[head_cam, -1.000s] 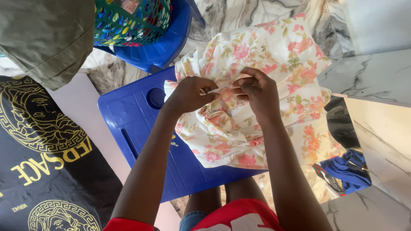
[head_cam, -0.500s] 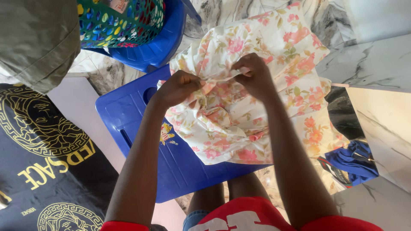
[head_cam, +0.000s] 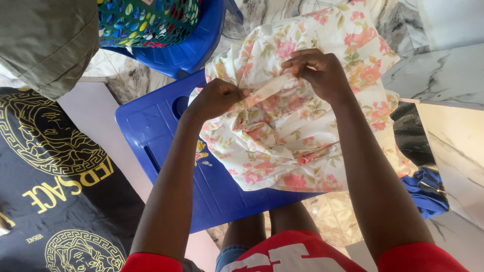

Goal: The person folds a pink floral garment and a white floral garment on a blue plastic stool. After folding each item, the person places them into a white cabinet with a marble-patterned interior.

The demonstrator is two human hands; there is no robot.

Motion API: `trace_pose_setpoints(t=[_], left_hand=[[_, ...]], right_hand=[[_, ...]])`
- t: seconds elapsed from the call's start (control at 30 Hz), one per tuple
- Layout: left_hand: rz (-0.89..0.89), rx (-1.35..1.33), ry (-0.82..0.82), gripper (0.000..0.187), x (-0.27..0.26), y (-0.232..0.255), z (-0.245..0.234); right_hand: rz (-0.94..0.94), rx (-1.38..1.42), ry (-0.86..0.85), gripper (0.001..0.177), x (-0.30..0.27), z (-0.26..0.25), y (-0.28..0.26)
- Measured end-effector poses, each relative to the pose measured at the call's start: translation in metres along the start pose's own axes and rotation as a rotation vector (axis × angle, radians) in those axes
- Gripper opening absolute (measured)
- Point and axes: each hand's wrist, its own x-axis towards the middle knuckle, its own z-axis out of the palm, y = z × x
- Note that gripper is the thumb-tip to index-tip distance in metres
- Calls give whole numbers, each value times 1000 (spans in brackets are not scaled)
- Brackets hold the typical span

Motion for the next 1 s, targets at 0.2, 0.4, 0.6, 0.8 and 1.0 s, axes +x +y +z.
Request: trace_pose_setpoints(t=[0.2,0.4,0.6,0.8,1.0], left_hand=[[86,0,-17,39,4,-16,2],[118,-330,-7,29,4,-23,5],[195,174,276,31,-4,2,4],[6,401,284,37,8,9,13],[214,64,280,20,21,6,7]], right_hand=[[-92,-308,8,12,1,1,-10],[-3,-306,-16,6,7,-5,-8],[-76,-735,-4,30,10,-3,-18],[-89,-864,221,19,2,16,1],[72,-676,470,39,-6,27,-7]])
